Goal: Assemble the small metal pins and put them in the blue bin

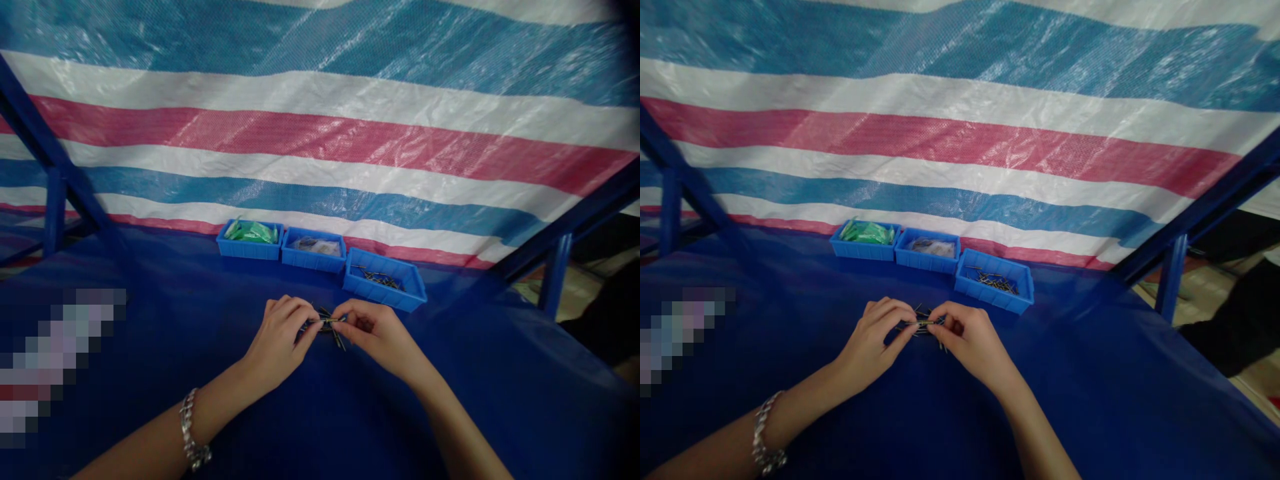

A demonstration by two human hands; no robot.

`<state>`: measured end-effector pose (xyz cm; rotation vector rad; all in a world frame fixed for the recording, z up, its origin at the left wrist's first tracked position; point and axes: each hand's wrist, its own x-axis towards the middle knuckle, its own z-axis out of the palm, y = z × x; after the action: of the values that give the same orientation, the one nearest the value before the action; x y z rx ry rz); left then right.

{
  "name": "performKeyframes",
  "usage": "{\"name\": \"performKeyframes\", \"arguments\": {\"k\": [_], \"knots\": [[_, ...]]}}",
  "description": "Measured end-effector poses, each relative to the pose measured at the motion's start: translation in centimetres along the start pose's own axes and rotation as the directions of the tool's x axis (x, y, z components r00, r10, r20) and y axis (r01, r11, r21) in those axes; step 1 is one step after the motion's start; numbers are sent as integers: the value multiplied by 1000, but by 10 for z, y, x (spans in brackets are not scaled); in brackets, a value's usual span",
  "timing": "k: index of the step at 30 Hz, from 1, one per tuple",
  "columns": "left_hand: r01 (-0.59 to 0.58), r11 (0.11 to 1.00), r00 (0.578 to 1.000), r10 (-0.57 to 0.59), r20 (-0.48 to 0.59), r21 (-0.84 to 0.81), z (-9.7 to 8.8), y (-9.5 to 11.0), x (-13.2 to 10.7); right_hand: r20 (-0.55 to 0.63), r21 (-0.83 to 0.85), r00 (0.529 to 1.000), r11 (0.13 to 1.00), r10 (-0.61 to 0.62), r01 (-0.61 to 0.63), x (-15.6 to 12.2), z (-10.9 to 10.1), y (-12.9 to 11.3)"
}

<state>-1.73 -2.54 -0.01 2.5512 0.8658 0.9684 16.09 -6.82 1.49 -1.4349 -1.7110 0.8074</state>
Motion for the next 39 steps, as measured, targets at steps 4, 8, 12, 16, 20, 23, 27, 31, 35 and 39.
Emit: {"name": "performKeyframes", "arguments": {"k": [4, 8, 12, 16, 20, 23, 27, 31, 35, 39], "knots": [[-6, 1000, 1000, 5, 13, 13, 0, 0, 0, -24, 18, 1000, 1000, -17, 17, -2, 2, -3], [-21, 1000, 1000, 21, 21, 9, 1, -1, -1, -50, 28, 997, 998, -51, 53, -3, 7, -5], [-21, 1000, 999, 20, 39, 18, 1, -2, 0, -48, 32, 997, 997, -67, 68, -4, 11, -8], [-20, 999, 999, 19, 35, 27, 1, -2, 0, -70, 16, 995, 997, -70, 71, -4, 12, -8], [-17, 999, 1000, 17, 9, 35, 2, -2, -1, -85, 3, 994, 997, -75, 75, -4, 11, -6], [-14, 999, 1000, 14, -6, 30, 2, -1, -1, -90, 7, 993, 997, -71, 72, -3, 10, -5], [-13, 1000, 999, 13, -29, 5, 0, 1, 1, -104, 10, 993, 998, -59, 60, -1, 11, -1], [-7, 1000, 999, 7, -42, -6, -2, 3, 1, -93, -4, 995, 999, -45, 45, 0, 11, 1], [0, 1000, 999, 0, -52, 1, -2, 4, 0, -90, -24, 995, 999, -40, 39, 0, 11, 0], [-2, 1000, 998, 2, -60, 5, -2, 4, 0, -87, -35, 995, 998, -45, 42, 0, 11, -1]]}}
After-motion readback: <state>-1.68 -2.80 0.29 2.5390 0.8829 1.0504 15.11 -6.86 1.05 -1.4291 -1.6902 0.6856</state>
